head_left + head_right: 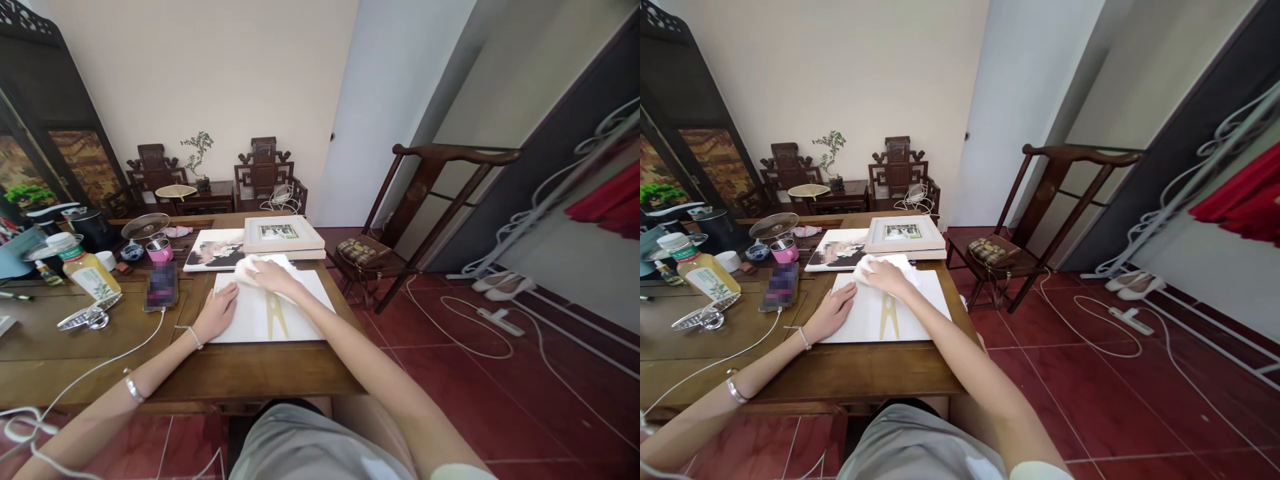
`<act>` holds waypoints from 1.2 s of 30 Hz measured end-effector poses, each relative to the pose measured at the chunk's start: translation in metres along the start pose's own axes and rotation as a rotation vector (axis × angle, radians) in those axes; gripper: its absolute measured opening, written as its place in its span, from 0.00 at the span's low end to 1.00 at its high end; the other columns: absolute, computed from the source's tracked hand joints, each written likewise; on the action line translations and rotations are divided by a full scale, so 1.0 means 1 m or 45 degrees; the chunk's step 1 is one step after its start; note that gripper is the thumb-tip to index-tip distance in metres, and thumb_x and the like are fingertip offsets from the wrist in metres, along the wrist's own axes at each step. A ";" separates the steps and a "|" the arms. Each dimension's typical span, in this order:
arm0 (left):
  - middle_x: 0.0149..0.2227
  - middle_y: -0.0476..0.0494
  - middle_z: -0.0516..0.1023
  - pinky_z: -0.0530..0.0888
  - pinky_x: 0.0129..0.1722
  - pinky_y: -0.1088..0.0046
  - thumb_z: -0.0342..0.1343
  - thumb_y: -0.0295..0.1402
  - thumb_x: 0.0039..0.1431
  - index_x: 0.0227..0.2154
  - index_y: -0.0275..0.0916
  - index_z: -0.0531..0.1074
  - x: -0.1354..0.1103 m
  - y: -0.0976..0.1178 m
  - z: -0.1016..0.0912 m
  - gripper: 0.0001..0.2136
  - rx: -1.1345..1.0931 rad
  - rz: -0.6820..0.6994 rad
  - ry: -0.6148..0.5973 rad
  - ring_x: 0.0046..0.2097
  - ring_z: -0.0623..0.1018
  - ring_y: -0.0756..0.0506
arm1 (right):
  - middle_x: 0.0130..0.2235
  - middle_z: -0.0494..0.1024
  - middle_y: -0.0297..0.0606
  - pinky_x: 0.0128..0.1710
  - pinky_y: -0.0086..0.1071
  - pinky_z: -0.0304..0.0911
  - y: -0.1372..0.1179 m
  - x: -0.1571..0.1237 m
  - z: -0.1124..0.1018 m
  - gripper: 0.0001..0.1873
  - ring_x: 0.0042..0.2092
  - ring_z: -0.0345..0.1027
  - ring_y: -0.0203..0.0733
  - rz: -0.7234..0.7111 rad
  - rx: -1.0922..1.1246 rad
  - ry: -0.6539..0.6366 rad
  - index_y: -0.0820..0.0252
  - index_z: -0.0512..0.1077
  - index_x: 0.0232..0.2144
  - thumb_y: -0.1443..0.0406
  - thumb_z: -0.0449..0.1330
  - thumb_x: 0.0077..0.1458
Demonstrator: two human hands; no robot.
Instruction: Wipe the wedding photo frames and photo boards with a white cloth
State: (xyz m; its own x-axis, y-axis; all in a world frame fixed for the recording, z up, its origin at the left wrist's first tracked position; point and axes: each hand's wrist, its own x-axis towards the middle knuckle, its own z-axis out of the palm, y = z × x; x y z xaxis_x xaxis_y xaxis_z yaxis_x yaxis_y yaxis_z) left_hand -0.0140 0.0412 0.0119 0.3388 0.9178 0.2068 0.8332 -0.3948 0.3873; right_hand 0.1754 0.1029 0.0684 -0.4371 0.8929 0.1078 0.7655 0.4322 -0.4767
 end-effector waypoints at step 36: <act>0.64 0.37 0.59 0.52 0.61 0.45 0.37 0.33 0.65 0.59 0.38 0.60 0.000 0.002 0.002 0.21 0.175 -0.010 -0.043 0.65 0.58 0.40 | 0.49 0.73 0.50 0.54 0.41 0.56 0.088 -0.067 -0.021 0.16 0.56 0.62 0.54 -0.057 -0.227 0.075 0.63 0.71 0.43 0.60 0.47 0.64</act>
State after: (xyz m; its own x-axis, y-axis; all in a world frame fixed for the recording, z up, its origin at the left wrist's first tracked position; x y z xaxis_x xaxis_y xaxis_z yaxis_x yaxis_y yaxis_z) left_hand -0.0115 0.0399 0.0113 0.3448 0.9226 0.1728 0.8872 -0.3804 0.2612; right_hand 0.2818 0.0839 0.0372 -0.4480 0.8760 0.1788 0.8198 0.4823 -0.3087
